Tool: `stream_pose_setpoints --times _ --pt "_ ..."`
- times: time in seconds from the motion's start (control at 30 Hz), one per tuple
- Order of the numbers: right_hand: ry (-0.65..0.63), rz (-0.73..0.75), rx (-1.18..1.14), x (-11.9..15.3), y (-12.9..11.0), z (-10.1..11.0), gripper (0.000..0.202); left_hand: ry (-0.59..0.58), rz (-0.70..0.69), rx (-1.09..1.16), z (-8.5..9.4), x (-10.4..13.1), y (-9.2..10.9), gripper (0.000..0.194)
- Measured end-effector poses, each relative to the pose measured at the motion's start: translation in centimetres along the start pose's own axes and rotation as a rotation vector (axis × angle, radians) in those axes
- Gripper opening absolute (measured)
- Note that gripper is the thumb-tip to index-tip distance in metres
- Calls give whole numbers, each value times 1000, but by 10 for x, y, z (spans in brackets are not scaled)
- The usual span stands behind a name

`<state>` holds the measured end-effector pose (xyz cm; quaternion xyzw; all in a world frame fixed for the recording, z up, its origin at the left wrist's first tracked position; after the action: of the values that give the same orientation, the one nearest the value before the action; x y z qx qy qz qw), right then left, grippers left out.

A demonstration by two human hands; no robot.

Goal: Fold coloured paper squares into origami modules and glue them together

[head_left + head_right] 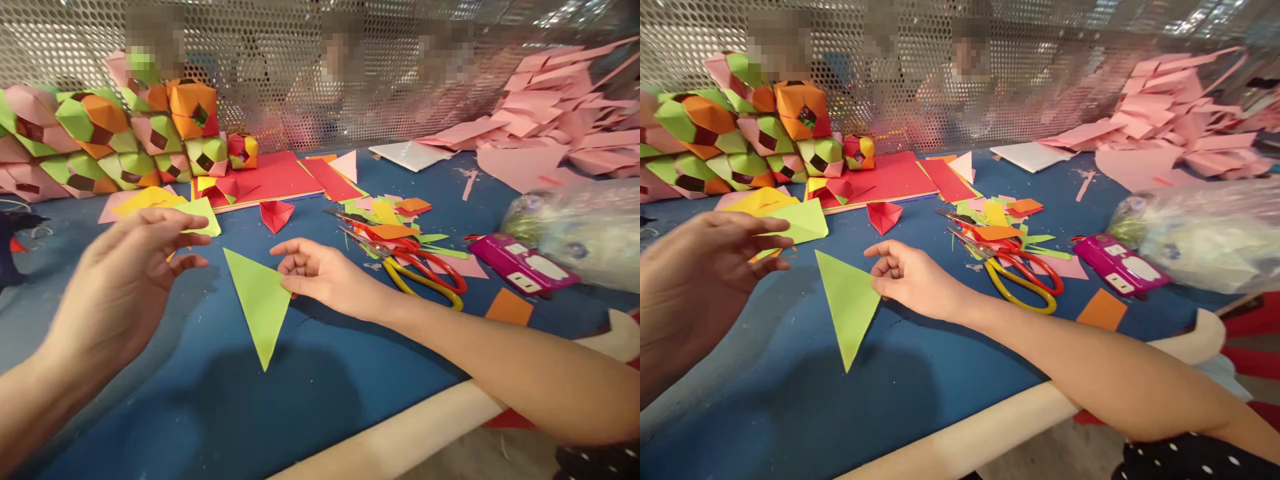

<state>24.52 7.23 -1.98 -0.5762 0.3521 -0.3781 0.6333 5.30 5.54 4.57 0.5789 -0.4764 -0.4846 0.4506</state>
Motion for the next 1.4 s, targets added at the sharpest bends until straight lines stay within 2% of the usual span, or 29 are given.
stream_pose_setpoints --times 0.03,0.17,0.3,0.4,0.63,0.73,0.87,0.97,1.2,1.4 --pt "-1 -7 13 0 -1 0 32 -19 -12 -21 -1 -3 -5 8" --pt "-39 -27 32 -1 0 -2 32 -107 153 -111 -4 -8 -42 20" --pt "-65 -13 76 -1 1 -4 34 -252 195 -223 -13 1 -59 30" --pt "-29 23 120 -2 -2 -1 33 -308 162 -309 -18 8 -61 27" --pt "78 28 76 -9 5 8 34 -184 65 -284 -10 9 -59 26" --pt "125 65 80 -9 4 10 34 -183 115 -201 -10 10 -63 29" --pt "179 146 134 -4 -5 10 33 -202 212 45 -15 12 -66 25" --pt "206 225 221 2 -13 9 33 -226 270 118 -19 13 -67 22" --pt "206 414 431 15 -27 2 36 -266 310 170 -23 15 -68 21" --pt "147 370 350 17 -28 -2 33 -263 240 84 -21 14 -69 26"
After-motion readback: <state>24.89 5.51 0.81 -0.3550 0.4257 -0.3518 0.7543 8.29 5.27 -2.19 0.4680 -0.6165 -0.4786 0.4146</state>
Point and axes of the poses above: each hand's wrist, its own x-axis away from the middle knuckle, its own z-axis out of the back of the hand, y = z × x, the point moved 6 cm from there along -x, towards the middle knuckle, and after that the axes turned 1 degree about x, right-handed, at the moved point
